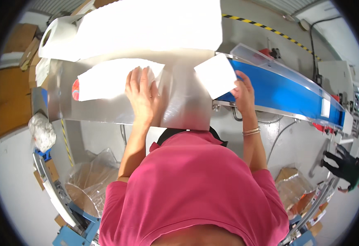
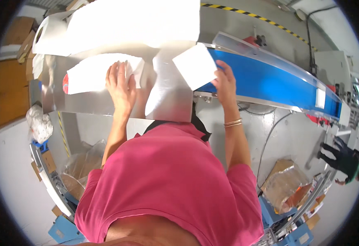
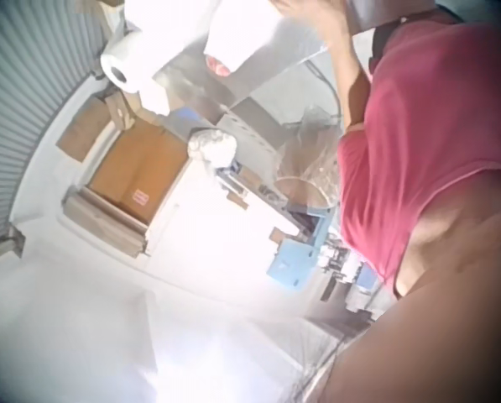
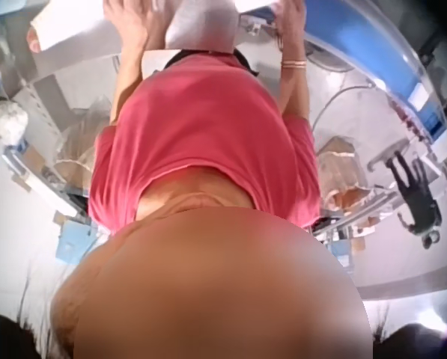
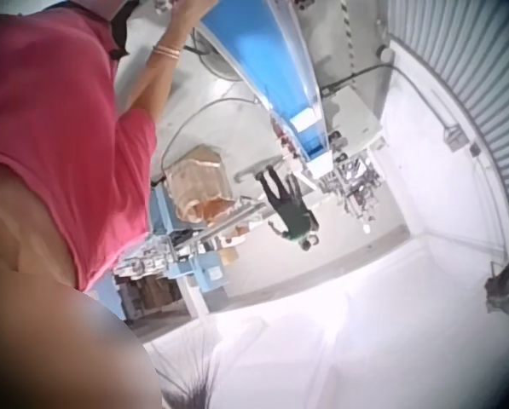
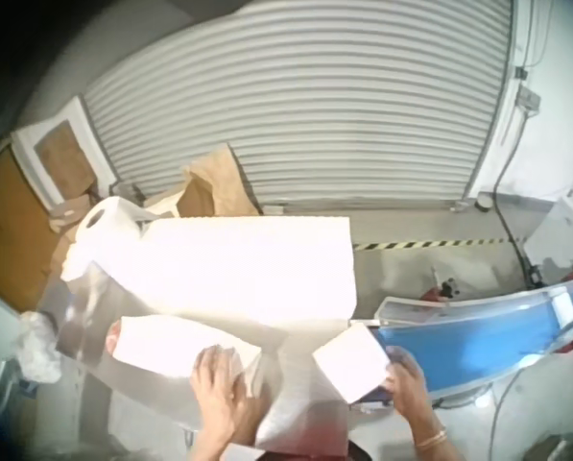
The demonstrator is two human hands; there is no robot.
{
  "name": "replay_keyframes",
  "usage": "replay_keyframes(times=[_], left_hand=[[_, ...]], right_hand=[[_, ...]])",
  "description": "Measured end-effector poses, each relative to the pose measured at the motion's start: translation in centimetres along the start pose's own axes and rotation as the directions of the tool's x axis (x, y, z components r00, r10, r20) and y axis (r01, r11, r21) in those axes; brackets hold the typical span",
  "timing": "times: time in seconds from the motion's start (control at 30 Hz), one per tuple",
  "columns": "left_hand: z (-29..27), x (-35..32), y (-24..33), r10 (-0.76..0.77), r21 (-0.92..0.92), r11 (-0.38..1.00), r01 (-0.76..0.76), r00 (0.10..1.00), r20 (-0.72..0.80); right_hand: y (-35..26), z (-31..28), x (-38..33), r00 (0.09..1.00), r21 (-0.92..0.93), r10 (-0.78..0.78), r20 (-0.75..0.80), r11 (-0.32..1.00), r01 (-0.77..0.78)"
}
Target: Manually placing stacks of white paper napkins onto a moving industrial conveyor belt.
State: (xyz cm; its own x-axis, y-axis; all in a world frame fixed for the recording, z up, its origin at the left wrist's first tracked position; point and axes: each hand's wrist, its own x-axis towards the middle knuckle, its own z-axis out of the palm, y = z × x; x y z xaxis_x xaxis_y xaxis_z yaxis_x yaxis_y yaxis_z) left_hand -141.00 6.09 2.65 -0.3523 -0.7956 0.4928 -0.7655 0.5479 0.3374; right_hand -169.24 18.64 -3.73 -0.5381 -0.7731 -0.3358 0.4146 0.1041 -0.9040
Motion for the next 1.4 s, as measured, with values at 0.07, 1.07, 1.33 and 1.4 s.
replay_keyframes(times=[0.07,1.07,1.33,1.4], left_hand=[[-0.2,-0.2,-0.6,0.042,0.053,0.998,-0.043,0.999,0.015],[-0.6,1.0,-3.8,0.114,0.0,0.993,-0.115,0.99,0.078],[-0.6,0.8,-4.2,0.111,-0.096,0.99,-0.107,0.993,0.034],[-0.6,1.3,-3.6,0.155,-0.037,0.988,-0.153,0.986,0.068]], right_hand=[[-0.6,-2.5,-0.4,0.976,-0.083,-0.023,-0.216,0.997,0.006],[1.2,0.0,1.3,0.933,-0.242,-0.261,-0.248,0.949,0.201],[-3.5,-1.5,1.5,0.568,-0.997,-0.821,0.058,-0.021,0.071],[-3.9,4.8,0.7,0.804,-0.869,-0.595,0.012,0.392,0.303]])
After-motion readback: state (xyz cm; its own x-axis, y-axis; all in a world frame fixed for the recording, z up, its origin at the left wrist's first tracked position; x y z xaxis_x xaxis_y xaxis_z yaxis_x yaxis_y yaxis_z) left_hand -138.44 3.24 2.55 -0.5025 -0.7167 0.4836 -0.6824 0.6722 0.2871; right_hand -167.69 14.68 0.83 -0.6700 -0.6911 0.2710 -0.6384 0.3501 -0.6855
